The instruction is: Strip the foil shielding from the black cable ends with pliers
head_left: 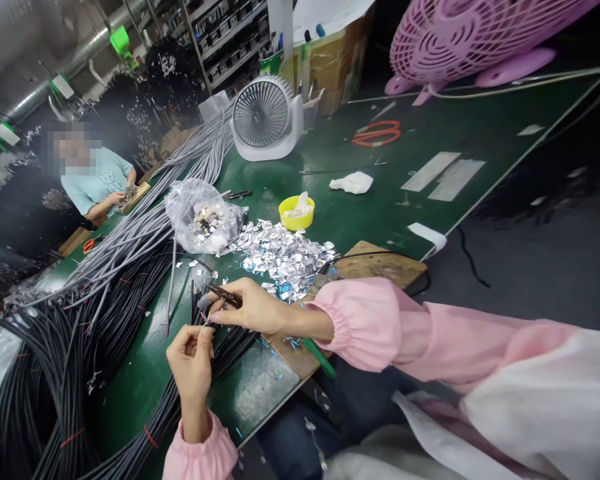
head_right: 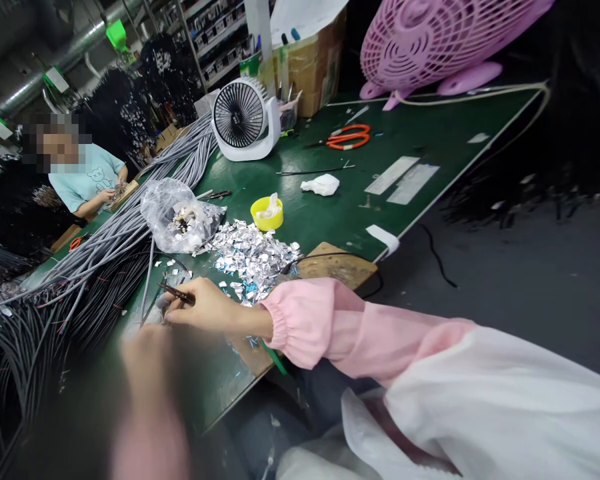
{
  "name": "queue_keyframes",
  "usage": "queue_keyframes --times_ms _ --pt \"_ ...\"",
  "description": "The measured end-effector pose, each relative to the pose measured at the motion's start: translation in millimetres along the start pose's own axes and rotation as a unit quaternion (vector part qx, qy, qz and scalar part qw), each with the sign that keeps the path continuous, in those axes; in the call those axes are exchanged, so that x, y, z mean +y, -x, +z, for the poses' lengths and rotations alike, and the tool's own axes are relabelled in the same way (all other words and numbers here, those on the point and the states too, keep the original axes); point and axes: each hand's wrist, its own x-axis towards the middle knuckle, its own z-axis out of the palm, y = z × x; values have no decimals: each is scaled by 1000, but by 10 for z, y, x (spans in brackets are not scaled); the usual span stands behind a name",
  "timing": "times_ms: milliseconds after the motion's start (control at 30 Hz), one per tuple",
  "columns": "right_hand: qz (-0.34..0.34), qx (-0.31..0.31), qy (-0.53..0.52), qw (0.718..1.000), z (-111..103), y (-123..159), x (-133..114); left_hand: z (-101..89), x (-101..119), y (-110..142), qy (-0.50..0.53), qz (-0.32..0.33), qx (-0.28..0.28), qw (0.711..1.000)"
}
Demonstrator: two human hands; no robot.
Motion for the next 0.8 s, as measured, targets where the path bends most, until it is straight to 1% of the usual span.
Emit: queue_keyframes --times_ms 100,167,233,300,333,367,433,467,500,533,633,700,733,800 --pt "-57 32 102 993 21 40 -14 49 27 18 -19 10 18 1000" --pt "-91 42 141 985 21 51 -11 59 54 16 -34 16 40 998" --pt "-109 46 146 982 -5 42 -15 39 72 -4 -38 12 94 995" --pt "-103 61 126 985 -58 16 -42 3 65 -35 -35 -4 151 988" --pt "-95 75 111 986 -91 1 -64 -11 50 -53 -36 -16 157 987" --pt "-85 92 94 988 -122 -15 -89 -16 28 -69 -43 -25 137 989" --pt "-67 124 67 988 -170 -40 -137 8 -27 -96 -88 -31 49 994" --pt "-62 133 62 987 -183 -47 -155 36 -56 -105 -125 -23 8 992" --pt "-60 136 61 987 -187 -51 -165 72 -81 -111 -169 -11 -21 985" --pt "-61 131 63 987 -184 -52 -169 111 -102 -115 -215 5 -36 976" --pt "-67 106 61 990 -154 -48 -149 221 -126 -113 -334 42 -44 941" --pt "-64 99 62 991 -137 -44 -127 270 -119 -106 -383 51 -55 921" --pt "-63 97 67 991 -133 -42 -119 284 -114 -103 -393 51 -59 916" --pt "-66 92 95 989 -129 -36 -111 287 -111 -102 -384 50 -47 921"
